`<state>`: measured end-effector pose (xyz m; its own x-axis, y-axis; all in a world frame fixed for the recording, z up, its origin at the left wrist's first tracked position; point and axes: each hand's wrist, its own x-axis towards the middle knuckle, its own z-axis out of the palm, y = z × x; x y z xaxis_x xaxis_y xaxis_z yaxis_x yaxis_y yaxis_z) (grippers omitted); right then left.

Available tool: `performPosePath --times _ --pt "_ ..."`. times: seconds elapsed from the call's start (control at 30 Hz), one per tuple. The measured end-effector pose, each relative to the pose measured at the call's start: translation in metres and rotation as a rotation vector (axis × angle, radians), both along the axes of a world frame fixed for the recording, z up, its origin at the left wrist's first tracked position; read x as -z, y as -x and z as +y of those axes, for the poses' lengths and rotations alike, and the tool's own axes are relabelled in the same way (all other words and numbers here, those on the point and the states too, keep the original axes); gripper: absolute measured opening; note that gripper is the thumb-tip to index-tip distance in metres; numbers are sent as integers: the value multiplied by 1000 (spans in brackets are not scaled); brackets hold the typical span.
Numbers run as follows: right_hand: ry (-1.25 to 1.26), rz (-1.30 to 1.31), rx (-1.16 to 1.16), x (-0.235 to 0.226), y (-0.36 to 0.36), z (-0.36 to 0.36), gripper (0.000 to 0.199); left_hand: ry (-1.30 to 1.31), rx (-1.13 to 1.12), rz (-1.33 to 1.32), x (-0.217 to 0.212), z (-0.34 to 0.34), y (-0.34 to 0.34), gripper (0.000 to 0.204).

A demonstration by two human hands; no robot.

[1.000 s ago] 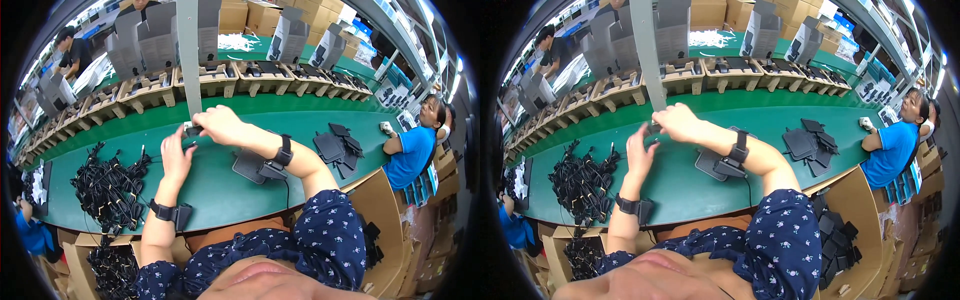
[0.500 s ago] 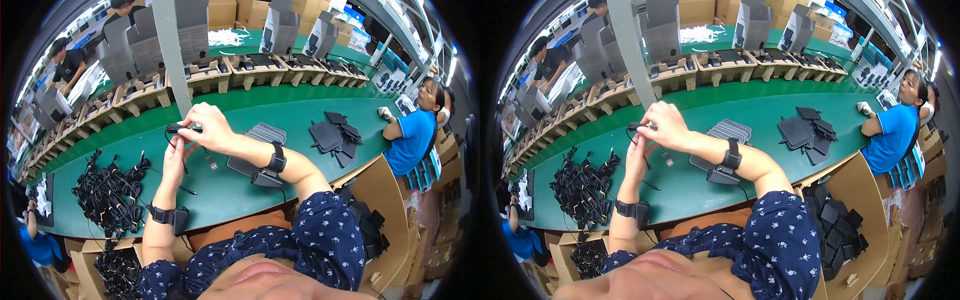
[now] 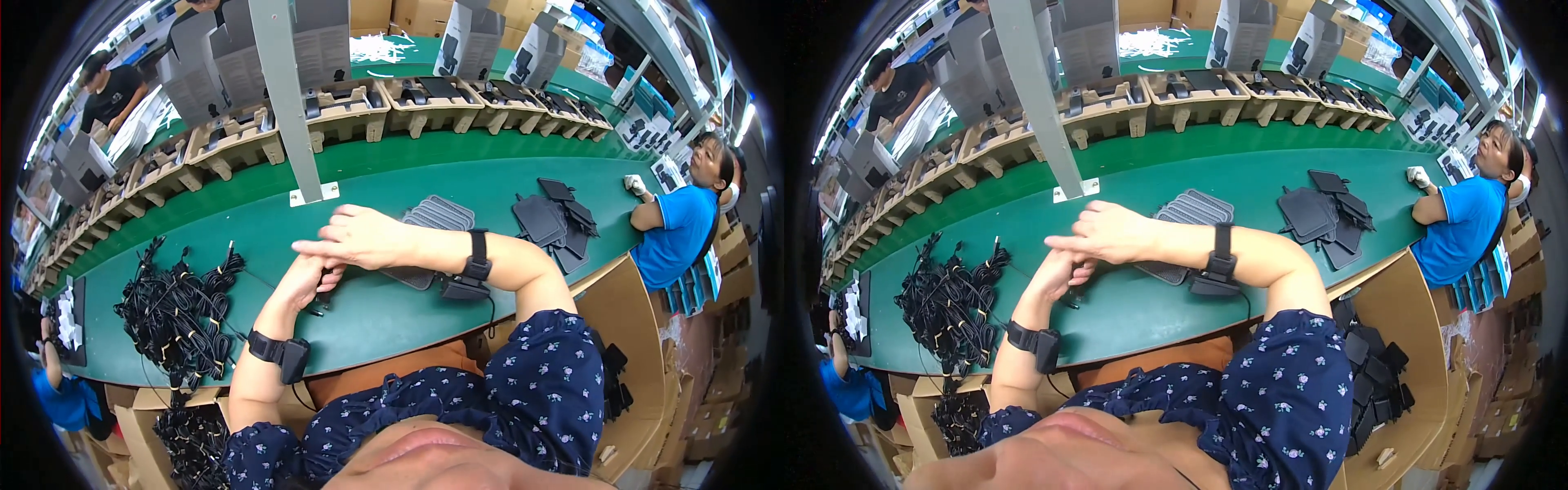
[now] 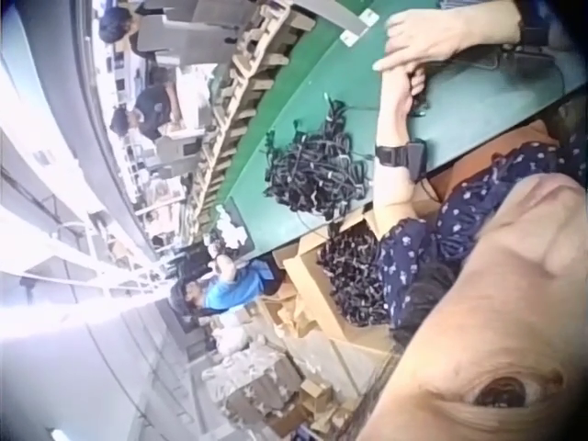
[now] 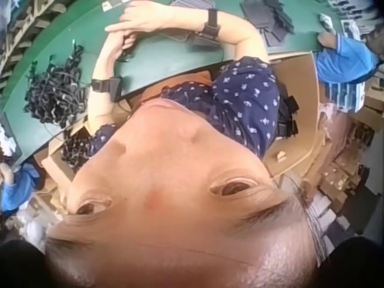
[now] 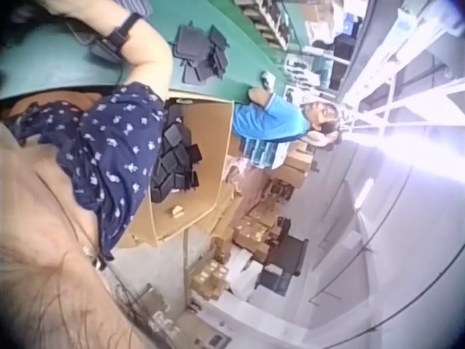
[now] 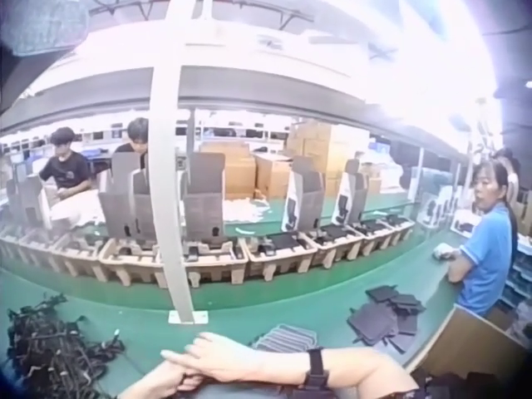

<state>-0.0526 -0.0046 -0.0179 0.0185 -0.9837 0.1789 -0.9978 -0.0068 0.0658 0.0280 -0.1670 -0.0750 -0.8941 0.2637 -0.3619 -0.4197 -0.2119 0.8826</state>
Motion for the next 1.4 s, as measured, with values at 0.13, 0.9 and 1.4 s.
performPosePath --times 0.13,0.9,1.4 --pt "156 -119 109 23 5 22 45 -87 58 129 -16 11 -4 26" --pt "342 111 1157 -44 262 73 32 49 -302 274 24 -10 24 32" --pt "85 -453 1312 -73 291 40 36 31 -318 245 31 -16 22 25"
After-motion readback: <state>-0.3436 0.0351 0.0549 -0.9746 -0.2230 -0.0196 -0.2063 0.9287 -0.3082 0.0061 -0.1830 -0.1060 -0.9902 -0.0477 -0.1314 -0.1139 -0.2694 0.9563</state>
